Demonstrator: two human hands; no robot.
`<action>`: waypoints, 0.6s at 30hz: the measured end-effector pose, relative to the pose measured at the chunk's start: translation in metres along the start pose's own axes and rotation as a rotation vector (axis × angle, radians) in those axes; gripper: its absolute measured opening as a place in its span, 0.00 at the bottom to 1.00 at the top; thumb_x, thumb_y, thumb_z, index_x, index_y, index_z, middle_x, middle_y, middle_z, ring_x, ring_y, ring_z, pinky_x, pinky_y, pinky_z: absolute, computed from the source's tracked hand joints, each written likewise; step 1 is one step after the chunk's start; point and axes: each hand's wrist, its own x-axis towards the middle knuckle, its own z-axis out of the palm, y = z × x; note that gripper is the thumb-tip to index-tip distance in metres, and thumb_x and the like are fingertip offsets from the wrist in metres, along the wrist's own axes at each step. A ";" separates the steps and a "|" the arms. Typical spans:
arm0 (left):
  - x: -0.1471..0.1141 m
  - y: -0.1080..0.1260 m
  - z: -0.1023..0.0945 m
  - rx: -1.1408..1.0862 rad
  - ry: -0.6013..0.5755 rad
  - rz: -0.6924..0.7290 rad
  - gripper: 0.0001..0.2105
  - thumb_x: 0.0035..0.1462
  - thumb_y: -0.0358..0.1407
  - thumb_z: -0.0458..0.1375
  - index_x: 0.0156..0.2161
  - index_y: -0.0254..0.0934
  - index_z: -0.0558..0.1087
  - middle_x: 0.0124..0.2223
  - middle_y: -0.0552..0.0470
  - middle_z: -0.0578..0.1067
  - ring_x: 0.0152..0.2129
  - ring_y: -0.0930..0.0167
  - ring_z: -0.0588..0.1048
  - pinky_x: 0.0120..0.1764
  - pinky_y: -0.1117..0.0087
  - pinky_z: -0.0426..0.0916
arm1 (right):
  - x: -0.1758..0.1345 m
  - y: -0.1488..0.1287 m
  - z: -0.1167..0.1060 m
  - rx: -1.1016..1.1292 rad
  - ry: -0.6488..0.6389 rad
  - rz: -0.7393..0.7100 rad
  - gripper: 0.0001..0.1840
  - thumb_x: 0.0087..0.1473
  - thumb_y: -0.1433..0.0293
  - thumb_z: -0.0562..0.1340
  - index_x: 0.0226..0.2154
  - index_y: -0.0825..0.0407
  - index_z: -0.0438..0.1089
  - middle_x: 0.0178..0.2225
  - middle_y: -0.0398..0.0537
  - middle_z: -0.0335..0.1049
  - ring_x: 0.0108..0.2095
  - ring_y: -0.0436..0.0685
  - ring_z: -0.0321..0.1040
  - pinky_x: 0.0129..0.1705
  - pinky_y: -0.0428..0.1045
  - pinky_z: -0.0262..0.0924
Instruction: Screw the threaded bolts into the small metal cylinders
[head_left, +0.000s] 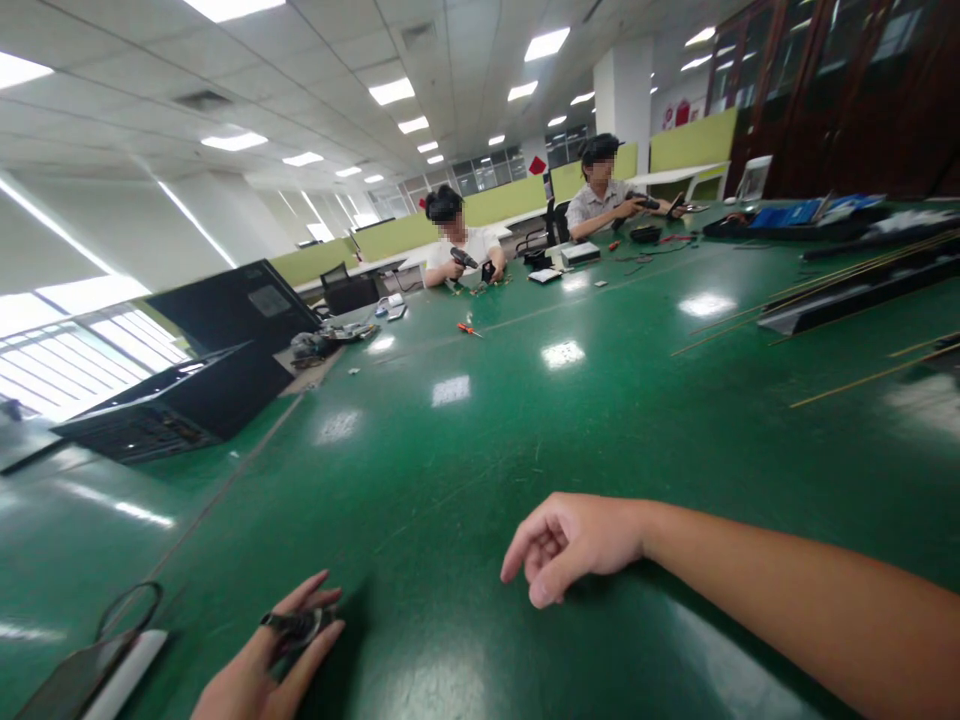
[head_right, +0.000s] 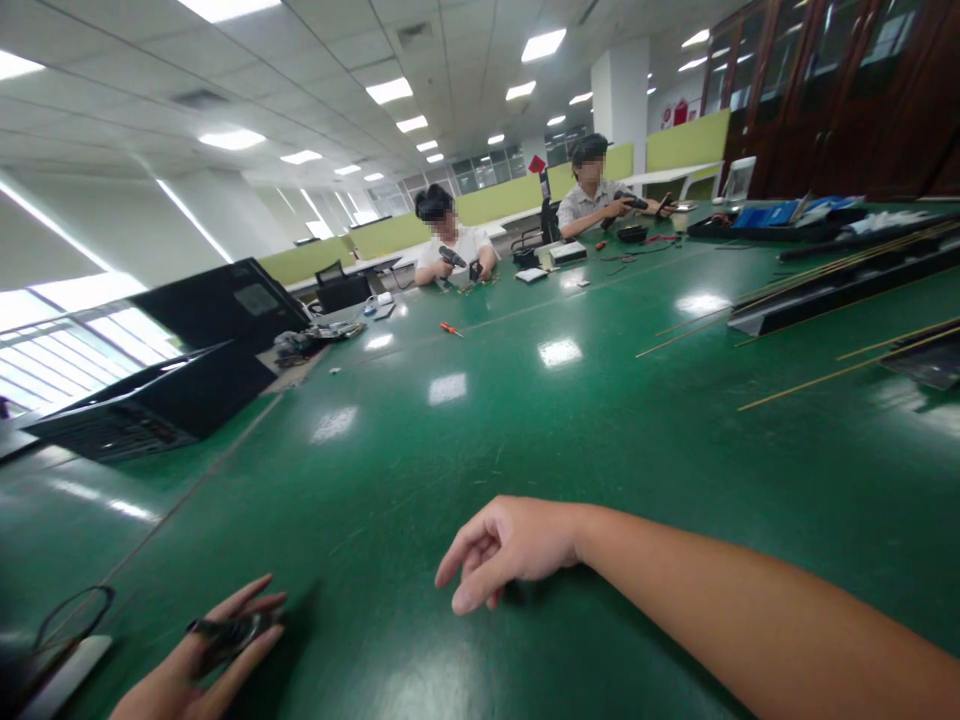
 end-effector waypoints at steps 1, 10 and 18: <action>0.012 0.019 0.001 -0.059 -0.088 0.014 0.25 0.54 0.50 0.59 0.56 0.44 0.69 0.43 0.53 0.83 0.35 0.64 0.83 0.38 0.68 0.79 | 0.001 0.000 0.000 0.006 0.049 -0.023 0.25 0.40 0.65 0.75 0.43 0.56 0.75 0.28 0.42 0.73 0.25 0.47 0.68 0.30 0.44 0.62; 0.107 0.172 0.082 -0.382 -0.303 0.329 0.19 0.52 0.35 0.65 0.50 0.40 0.71 0.45 0.50 0.81 0.42 0.65 0.79 0.48 0.63 0.73 | -0.008 -0.008 -0.039 -0.296 0.798 -0.243 0.15 0.49 0.73 0.65 0.42 0.57 0.71 0.27 0.39 0.66 0.23 0.46 0.60 0.27 0.44 0.56; 0.112 0.163 0.128 -0.514 -0.324 0.371 0.12 0.50 0.33 0.66 0.42 0.40 0.76 0.39 0.52 0.80 0.36 0.67 0.78 0.41 0.66 0.70 | 0.000 0.007 -0.045 -0.784 0.910 -0.147 0.30 0.44 0.84 0.60 0.51 0.49 0.66 0.38 0.41 0.70 0.29 0.48 0.64 0.37 0.47 0.60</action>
